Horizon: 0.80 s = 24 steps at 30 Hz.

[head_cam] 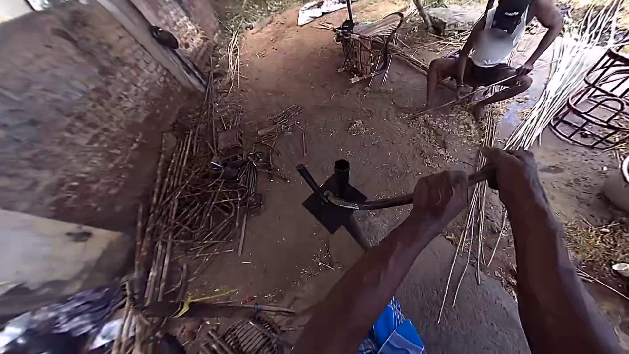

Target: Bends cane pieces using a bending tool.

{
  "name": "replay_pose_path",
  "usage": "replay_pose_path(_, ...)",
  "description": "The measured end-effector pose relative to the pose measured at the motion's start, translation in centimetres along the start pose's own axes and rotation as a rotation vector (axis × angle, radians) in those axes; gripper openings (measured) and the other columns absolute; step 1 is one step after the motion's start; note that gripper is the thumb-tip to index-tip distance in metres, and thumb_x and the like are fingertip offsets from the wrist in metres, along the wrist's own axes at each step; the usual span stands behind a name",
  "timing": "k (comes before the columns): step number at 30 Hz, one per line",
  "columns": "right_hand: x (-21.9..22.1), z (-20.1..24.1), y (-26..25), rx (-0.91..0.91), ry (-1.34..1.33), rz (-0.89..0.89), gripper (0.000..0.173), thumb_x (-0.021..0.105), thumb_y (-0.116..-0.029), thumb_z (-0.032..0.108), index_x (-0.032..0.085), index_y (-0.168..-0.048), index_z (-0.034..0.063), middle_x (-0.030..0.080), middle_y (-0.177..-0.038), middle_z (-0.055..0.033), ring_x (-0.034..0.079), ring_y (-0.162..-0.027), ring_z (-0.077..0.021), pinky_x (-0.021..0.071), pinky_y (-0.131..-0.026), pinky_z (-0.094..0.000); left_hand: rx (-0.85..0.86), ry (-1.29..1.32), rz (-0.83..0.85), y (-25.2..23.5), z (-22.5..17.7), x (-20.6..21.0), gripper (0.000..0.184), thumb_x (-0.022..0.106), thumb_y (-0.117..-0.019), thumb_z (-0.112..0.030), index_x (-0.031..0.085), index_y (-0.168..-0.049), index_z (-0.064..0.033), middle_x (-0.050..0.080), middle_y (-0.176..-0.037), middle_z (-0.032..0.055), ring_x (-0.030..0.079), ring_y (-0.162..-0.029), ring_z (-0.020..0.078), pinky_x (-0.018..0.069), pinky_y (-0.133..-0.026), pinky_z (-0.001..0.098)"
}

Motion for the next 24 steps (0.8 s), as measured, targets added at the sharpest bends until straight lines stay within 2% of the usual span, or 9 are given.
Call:
replay_pose_path(2,-0.4,0.8,1.0,-0.053,0.019,-0.012,0.044,0.056,-0.0985,0.053,0.060,-0.078,0.0151,0.052,-0.059,0.0061,0.042,-0.046,-0.0057,0.0384,-0.045,-0.0285,0.005,0.005,0.007,0.4,-0.3,-0.7,0.021,0.058,-0.0987,-0.027,0.069,-0.091,-0.0115,0.070,-0.080,0.0090,0.070,-0.073,0.0281,0.0535,-0.057,0.0473)
replay_pose_path(5,-2.9,3.7,16.7,-0.300,0.287,-0.167,0.062,0.039,-0.1062,0.057,0.059,-0.075,0.0074,0.054,-0.062,-0.0069,0.053,-0.056,-0.0234,0.0430,-0.052,-0.0498,0.368,0.063,-0.215,9.0,2.1,-3.1,0.021,0.071,-0.0902,-0.032,0.068,-0.079,-0.0147,0.064,-0.071,-0.0002,0.065,-0.061,0.0168,0.0523,-0.048,0.0386)
replay_pose_path(8,0.6,2.8,26.6,-0.427,0.306,-0.269,0.051,0.042,-0.1067,0.042,0.057,-0.068,0.0132,0.048,-0.052,0.0037,0.048,-0.044,-0.0101,0.0372,-0.040,-0.0329,0.554,0.121,-0.296,14.8,6.2,-3.2,0.032,0.067,-0.0938,-0.038,0.065,-0.071,-0.0151,0.062,-0.068,-0.0030,0.062,-0.063,0.0122,0.0518,-0.053,0.0327)
replay_pose_path(11,3.5,2.4,25.3,-0.418,0.307,-0.337,0.052,0.044,-0.1054,0.042,0.049,-0.060,0.0173,0.041,-0.048,0.0063,0.043,-0.041,-0.0087,0.0324,-0.040,-0.0313,0.567,0.067,-0.257,14.3,5.5,-3.8,0.020,0.071,-0.0849,-0.033,0.067,-0.079,-0.0146,0.064,-0.073,-0.0021,0.064,-0.066,0.0139,0.0533,-0.055,0.0335)
replay_pose_path(14,3.7,2.5,19.0,-0.284,0.364,-0.237,0.056,0.041,-0.1059,0.045,0.050,-0.062,0.0125,0.044,-0.051,-0.0024,0.049,-0.047,-0.0210,0.0374,-0.046,-0.0441,0.446,0.033,-0.227,9.4,3.7,-2.3,0.014,0.072,-0.0829,-0.025,0.071,-0.079,-0.0117,0.066,-0.068,0.0016,0.066,-0.058,0.0194,0.0513,-0.045,0.0403)
replay_pose_path(17,4.2,2.0,6.5,-0.084,0.258,-0.026,0.055,0.048,-0.1054,0.046,0.064,-0.078,0.0017,0.059,-0.071,-0.0179,0.059,-0.067,-0.0355,0.0447,-0.061,-0.0595,0.098,-0.115,-0.039,0.9,2.1,-0.9,0.024,0.060,-0.0940,-0.028,0.068,-0.080,-0.0109,0.067,-0.071,0.0085,0.069,-0.065,0.0290,0.0514,-0.050,0.0492)
replay_pose_path(19,5.1,0.9,2.3,-0.048,0.201,0.046,0.051,0.052,-0.1029,0.047,0.069,-0.091,-0.0002,0.064,-0.082,-0.0199,0.062,-0.076,-0.0356,0.0474,-0.069,-0.0613,-0.048,-0.128,0.057,-1.4,1.5,-0.3,0.027,0.055,-0.0977,-0.029,0.069,-0.084,-0.0105,0.070,-0.080,0.0105,0.071,-0.075,0.0306,0.0532,-0.057,0.0510)
replay_pose_path(22,3.7,2.4,10.9,-0.177,0.252,-0.071,0.060,0.040,-0.1070,0.054,0.059,-0.076,0.0058,0.055,-0.066,-0.0137,0.057,-0.060,-0.0314,0.0447,-0.053,-0.0555,0.193,-0.050,-0.077,4.0,2.4,-1.7,0.019,0.066,-0.0901,-0.028,0.066,-0.078,-0.0130,0.063,-0.068,0.0053,0.065,-0.061,0.0254,0.0494,-0.047,0.0463)
replay_pose_path(24,4.6,2.7,18.6,-0.243,0.289,-0.158,0.058,0.035,-0.1076,0.052,0.055,-0.070,0.0118,0.050,-0.057,-0.0057,0.054,-0.052,-0.0247,0.0436,-0.046,-0.0485,0.424,-0.001,-0.195,8.5,5.1,-2.3,0.016,0.071,-0.0862,-0.030,0.071,-0.081,-0.0149,0.067,-0.074,-0.0007,0.068,-0.066,0.0173,0.0548,-0.052,0.0402)
Point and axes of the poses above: each hand's wrist, its own y-axis away from the middle knuckle, its own x-axis out of the palm, z = x × y, the point moved 2 cm from there along -y, towards the middle knuckle
